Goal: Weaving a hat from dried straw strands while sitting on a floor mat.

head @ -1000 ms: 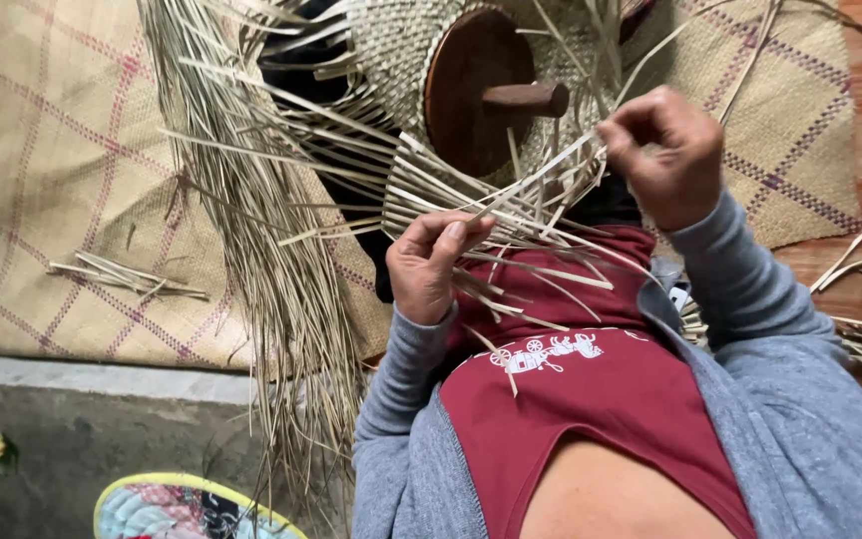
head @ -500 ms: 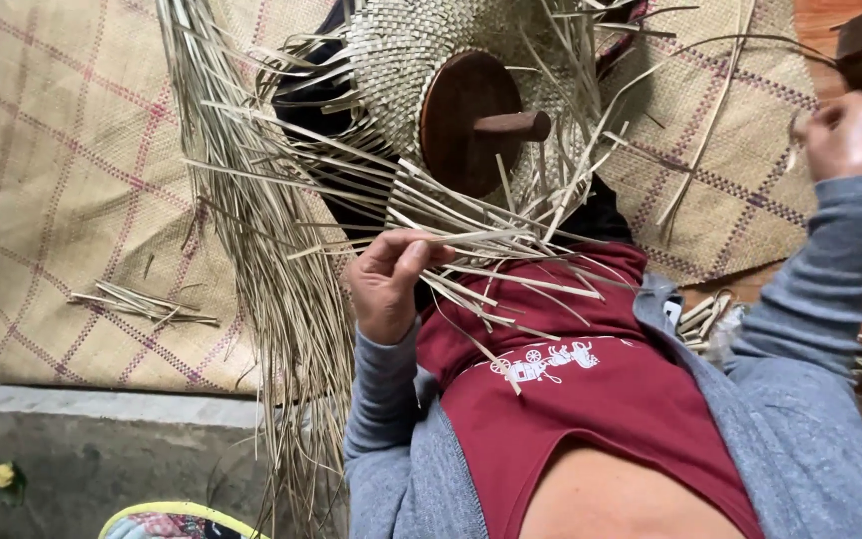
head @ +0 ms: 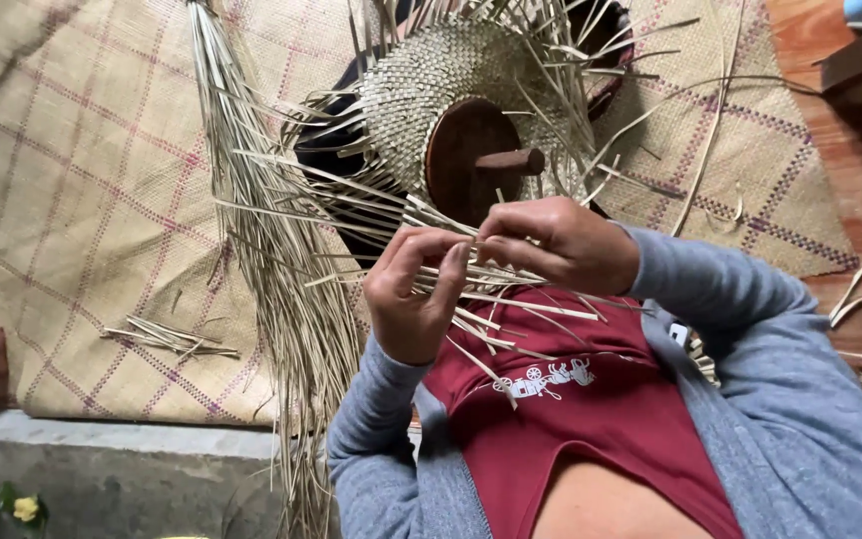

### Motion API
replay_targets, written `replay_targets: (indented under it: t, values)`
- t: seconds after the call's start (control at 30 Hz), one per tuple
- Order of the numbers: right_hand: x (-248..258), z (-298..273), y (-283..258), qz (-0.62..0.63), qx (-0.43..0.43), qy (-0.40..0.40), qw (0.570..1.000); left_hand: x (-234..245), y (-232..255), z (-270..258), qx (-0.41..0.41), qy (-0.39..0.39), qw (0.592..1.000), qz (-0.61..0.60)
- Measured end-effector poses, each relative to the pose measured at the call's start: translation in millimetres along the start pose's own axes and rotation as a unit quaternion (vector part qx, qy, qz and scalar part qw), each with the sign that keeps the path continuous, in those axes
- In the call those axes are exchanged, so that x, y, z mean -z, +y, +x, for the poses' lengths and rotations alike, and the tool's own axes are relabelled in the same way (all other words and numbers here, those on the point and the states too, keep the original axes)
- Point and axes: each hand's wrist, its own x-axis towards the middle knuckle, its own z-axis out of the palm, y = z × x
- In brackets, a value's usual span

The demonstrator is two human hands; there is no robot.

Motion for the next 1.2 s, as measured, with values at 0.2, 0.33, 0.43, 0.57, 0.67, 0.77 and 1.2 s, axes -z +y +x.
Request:
replay_targets:
  t: [0.2, 0.33, 0.43, 0.57, 0.67, 0.77, 1.2]
  values:
    - [-8.3, 19.7, 23.8, -0.117, 0.011, -0.013, 0.993, 5.4, -19.4, -3.5, 0.007, 0.027, 0.999, 0.020]
    - [7.3, 22.3, 88.0, -0.250, -0.033, -0.004, 0.968, 37.1, -24.3, -8.0, 0.056, 0.099, 0.993, 0.032]
    - [26.4, 24.2, 120.5, -0.275, -0.119, 0.024, 0.954, 87.1, -29.8, -28.6, 0.094, 0.173, 0.977, 0.078]
    - [42.3, 16.4, 158.5, -0.346, -0.145, 0.048, 0.926, 128.6, -17.2, -51.1, 0.129, 0.261, 0.953, 0.086]
    - [57.4, 15.1, 174.1, -0.428, -0.072, 0.016, 0.901, 164.3, -15.5, -66.4, 0.125, 0.281, 0.930, 0.202]
    - [75.5, 11.4, 187.3, -0.460, -0.096, 0.030, 0.882, 201.4, -26.4, -80.0, 0.089, 0.313, 0.925, 0.196]
    - [199.3, -33.5, 230.7, -0.699, -0.175, 0.078, 0.689, 323.1, -99.4, -119.9, 0.081, 0.443, 0.826, 0.339]
